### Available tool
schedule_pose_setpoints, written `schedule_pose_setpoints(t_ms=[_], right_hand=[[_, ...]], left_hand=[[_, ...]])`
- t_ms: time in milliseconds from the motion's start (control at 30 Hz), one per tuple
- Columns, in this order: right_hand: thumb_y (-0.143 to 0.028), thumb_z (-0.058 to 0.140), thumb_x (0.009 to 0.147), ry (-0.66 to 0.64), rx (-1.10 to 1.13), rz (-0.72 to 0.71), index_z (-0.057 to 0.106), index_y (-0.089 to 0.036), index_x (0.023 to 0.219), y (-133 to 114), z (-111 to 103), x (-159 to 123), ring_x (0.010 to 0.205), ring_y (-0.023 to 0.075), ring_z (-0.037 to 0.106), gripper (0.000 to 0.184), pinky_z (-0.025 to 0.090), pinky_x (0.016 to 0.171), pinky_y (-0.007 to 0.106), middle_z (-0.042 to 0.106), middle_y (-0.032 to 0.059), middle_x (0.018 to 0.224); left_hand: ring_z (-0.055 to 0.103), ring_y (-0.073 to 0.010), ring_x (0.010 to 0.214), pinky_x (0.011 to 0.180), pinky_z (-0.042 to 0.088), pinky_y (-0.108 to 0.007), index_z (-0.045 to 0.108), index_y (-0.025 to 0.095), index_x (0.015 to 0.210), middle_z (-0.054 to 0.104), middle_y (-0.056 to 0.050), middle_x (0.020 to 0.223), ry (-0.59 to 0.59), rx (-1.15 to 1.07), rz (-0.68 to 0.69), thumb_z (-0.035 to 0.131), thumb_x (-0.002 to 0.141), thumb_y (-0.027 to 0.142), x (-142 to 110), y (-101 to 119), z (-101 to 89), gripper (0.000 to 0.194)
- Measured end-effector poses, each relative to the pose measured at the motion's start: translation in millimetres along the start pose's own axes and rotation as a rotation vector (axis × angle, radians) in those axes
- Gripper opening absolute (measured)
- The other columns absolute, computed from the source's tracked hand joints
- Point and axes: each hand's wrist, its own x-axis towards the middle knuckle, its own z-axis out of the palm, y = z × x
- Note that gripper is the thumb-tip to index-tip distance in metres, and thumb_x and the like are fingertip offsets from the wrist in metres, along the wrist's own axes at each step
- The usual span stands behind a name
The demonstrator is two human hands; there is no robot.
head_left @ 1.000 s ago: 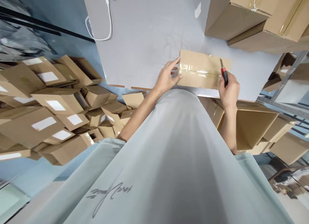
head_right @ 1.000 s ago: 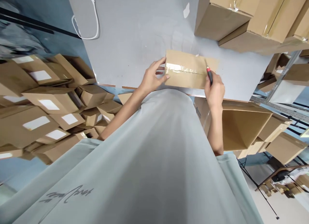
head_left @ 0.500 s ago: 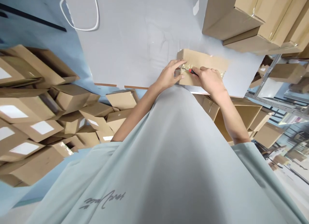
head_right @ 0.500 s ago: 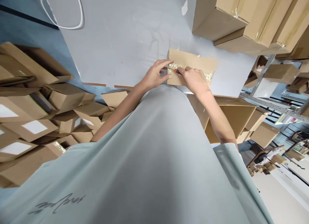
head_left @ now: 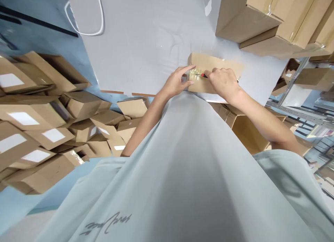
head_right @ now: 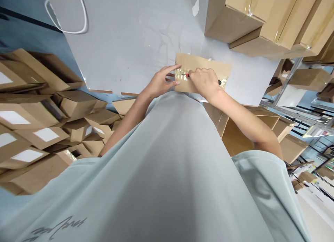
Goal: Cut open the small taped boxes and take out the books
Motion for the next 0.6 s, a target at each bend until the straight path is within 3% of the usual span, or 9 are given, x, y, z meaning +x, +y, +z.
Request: schedule_pose_setpoints(t_ms=[133, 333, 467, 600], right_hand=[[-0.053, 0.035, 0.123, 0.043, -0.049, 0.019, 0.083, -0.02, 0.114, 42.7, 4.7, -21.1, 0.111, 0.0383, 0.077, 0.058, 0.053, 0.098, 0.055, 0.076, 0.0173, 0.096], [-0.054, 0.041, 0.122, 0.044, -0.156, 0.179, 0.084, -0.024, 0.123, 124.9, -16.6, -100.0, 0.1, 0.0309, 0.077, 0.053, 0.051, 0.091, 0.048, 0.079, 0.0166, 0.1], [-0.055, 0.048, 0.121, 0.105, -0.093, 0.228, 0.086, -0.03, 0.123, 151.6, -21.9, -127.3, 0.096, 0.0295, 0.073, 0.045, 0.051, 0.087, 0.046, 0.081, 0.0137, 0.098], [-0.058, 0.068, 0.111, 0.176, 0.166, 0.243, 0.09, -0.029, 0.113, 170.6, -15.0, -131.1, 0.091, 0.0284, 0.074, 0.036, 0.055, 0.086, 0.045, 0.082, 0.0088, 0.095]], left_hand=[[0.074, -0.0376, 0.133, 0.111, 0.064, -0.055, 0.061, 0.036, 0.168, 0.067, -0.014, 0.163, 0.021, 0.047, -0.05, 0.079, 0.099, 0.072, -4.3, 1.5, -3.5, 0.079], [0.074, -0.037, 0.134, 0.109, 0.067, -0.055, 0.065, 0.037, 0.163, 0.064, -0.014, 0.169, 0.04, -0.002, -0.085, 0.079, 0.095, 0.077, -6.6, 11.9, -4.4, 0.08], [0.071, -0.0387, 0.141, 0.114, 0.066, -0.06, 0.069, 0.037, 0.159, 0.066, -0.013, 0.167, 0.046, -0.002, -0.096, 0.08, 0.092, 0.08, -3.1, 15.5, -2.3, 0.08], [0.065, -0.0406, 0.152, 0.117, 0.064, -0.065, 0.069, 0.041, 0.159, 0.064, -0.011, 0.17, 0.079, 0.024, -0.118, 0.082, 0.088, 0.084, -7.0, 5.6, -13.3, 0.083]])
